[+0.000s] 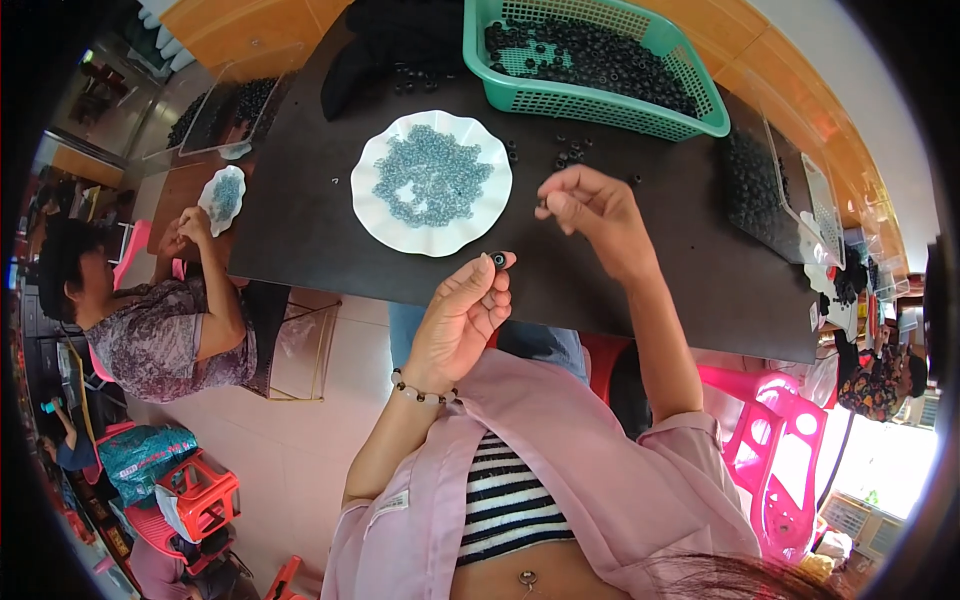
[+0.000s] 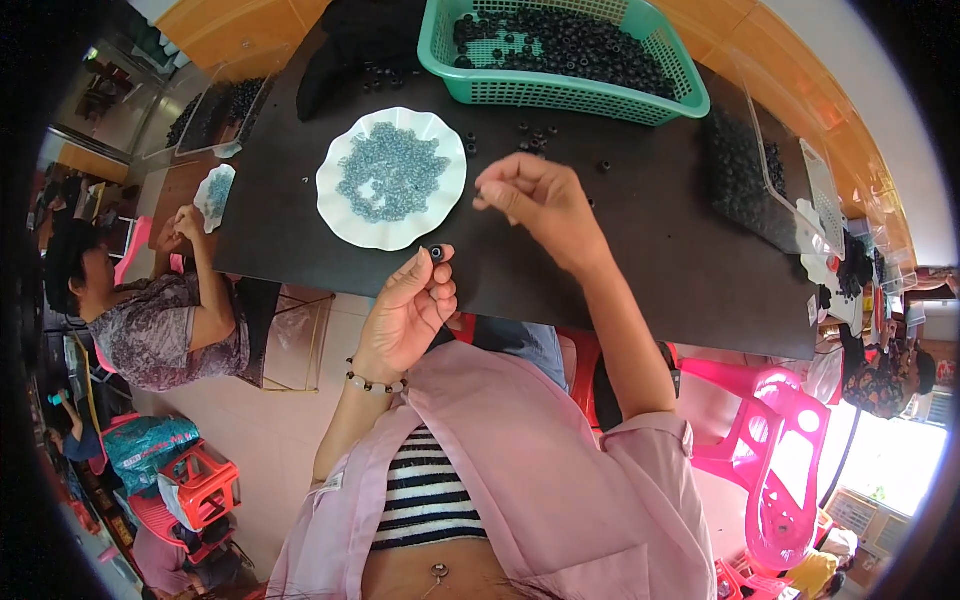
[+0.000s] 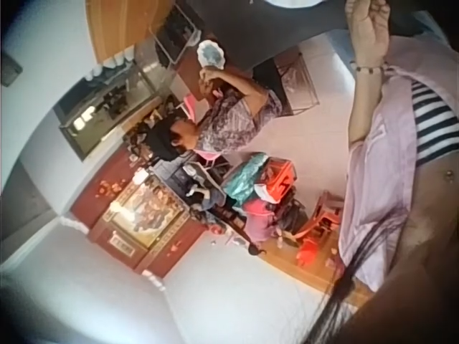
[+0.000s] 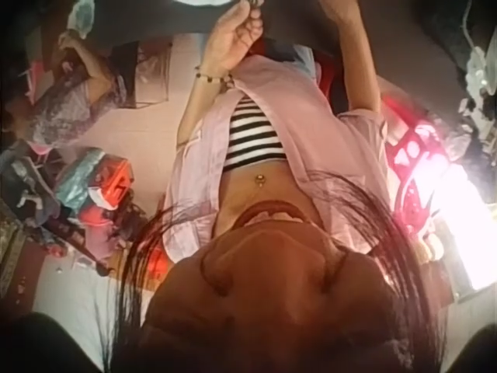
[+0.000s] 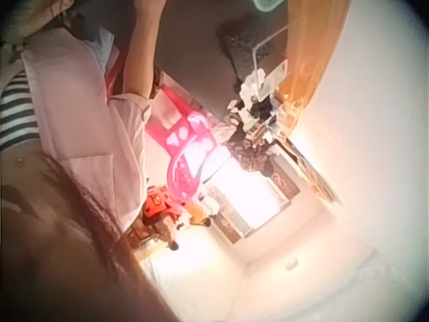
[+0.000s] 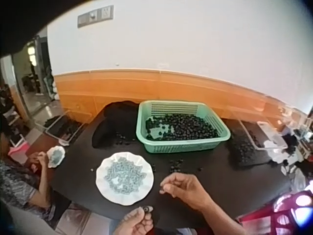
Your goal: The recorder is sorting and inspecting small black plastic parts from a pile on the table.
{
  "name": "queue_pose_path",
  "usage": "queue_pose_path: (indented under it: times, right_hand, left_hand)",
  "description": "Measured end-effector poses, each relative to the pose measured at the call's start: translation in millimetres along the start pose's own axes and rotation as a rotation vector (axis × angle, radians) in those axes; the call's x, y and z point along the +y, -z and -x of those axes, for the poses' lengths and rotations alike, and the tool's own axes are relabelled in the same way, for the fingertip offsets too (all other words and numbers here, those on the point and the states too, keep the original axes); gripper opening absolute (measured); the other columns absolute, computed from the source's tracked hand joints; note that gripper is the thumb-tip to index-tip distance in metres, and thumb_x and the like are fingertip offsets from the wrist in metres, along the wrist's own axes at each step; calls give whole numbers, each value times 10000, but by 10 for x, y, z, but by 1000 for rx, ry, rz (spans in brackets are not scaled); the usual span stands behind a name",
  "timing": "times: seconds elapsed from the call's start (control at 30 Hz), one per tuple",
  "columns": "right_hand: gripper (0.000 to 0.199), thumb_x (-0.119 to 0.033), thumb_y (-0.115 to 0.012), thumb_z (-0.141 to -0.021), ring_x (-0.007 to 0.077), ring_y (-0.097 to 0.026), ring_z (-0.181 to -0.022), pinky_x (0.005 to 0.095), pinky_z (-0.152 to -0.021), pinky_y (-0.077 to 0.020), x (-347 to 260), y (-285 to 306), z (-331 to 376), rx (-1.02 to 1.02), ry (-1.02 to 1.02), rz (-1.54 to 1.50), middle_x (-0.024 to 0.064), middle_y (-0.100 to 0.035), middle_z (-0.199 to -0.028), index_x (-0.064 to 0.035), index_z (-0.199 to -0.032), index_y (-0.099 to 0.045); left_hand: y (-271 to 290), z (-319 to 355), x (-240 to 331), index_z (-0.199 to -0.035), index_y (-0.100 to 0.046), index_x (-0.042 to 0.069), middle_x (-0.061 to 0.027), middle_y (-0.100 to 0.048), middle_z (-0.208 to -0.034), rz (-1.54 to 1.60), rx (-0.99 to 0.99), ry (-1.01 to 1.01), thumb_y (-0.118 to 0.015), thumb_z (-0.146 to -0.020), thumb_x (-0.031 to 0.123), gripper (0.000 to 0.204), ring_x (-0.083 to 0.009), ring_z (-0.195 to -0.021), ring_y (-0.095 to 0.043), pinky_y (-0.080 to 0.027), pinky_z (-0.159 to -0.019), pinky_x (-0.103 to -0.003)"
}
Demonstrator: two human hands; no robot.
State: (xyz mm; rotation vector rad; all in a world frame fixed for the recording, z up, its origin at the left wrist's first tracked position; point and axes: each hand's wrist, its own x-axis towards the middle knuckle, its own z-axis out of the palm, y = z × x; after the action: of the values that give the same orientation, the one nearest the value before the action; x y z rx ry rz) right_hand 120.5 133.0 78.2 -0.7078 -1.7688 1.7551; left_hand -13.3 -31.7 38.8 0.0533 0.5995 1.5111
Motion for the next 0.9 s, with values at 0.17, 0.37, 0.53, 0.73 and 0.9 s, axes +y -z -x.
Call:
queue_pose_path:
  times: [0.17, 0.37, 0.53, 0.73, 0.9]
  right_hand:
    - [163, -167, -658, -903, 70, -556, -716, 204, -655, -424, 51, -132, 300, -4, -63, -191, 9, -621, -807, -12, -947, -637]
    - [170, -185, -667, -900, 57, -490, -688, 198, -664, -402, 40, -231, 446, 1, -47, -233, -16, -576, -771, -20, -919, -629]
    - [153, -167, -669, -897, 58, -520, -745, 204, -706, -416, -24, -292, 490, -40, -18, -193, -8, -597, -814, -22, -924, -629]
    - [125, -126, -670, -889, 80, -567, -849, 236, -803, -446, -31, -296, 520, -75, 4, -147, 11, -613, -869, -13, -928, -633]
    - [114, -99, -669, -884, 82, -563, -836, 236, -797, -447, -96, -315, 540, -73, 11, -130, 11, -607, -864, 0, -928, -637]
  left_hand:
    - [-77, 14, -31, -1112, -626, 21, 20, -608, -825, -43, -13, -9, -609, -944, 239, 275, -45, -713, -559, -494, -689, -186]
    - [-129, 56, -67, -1061, -649, 45, 20, -614, -833, -48, -15, 0, -625, -931, 255, 248, -48, -721, -566, -496, -694, -181]
    - [-86, 64, -112, -991, -653, 68, 17, -625, -838, -29, -18, 0, -636, -923, 254, 199, -54, -727, -576, -500, -687, -186]
    - [-61, 78, -125, -943, -651, 72, 11, -633, -840, -18, -21, -2, -642, -918, 249, 179, -62, -729, -581, -501, -683, -189]
    - [-36, 89, -144, -940, -654, 69, 6, -637, -835, -19, -14, 7, -638, -922, 240, 173, -62, -722, -580, -496, -674, -187]
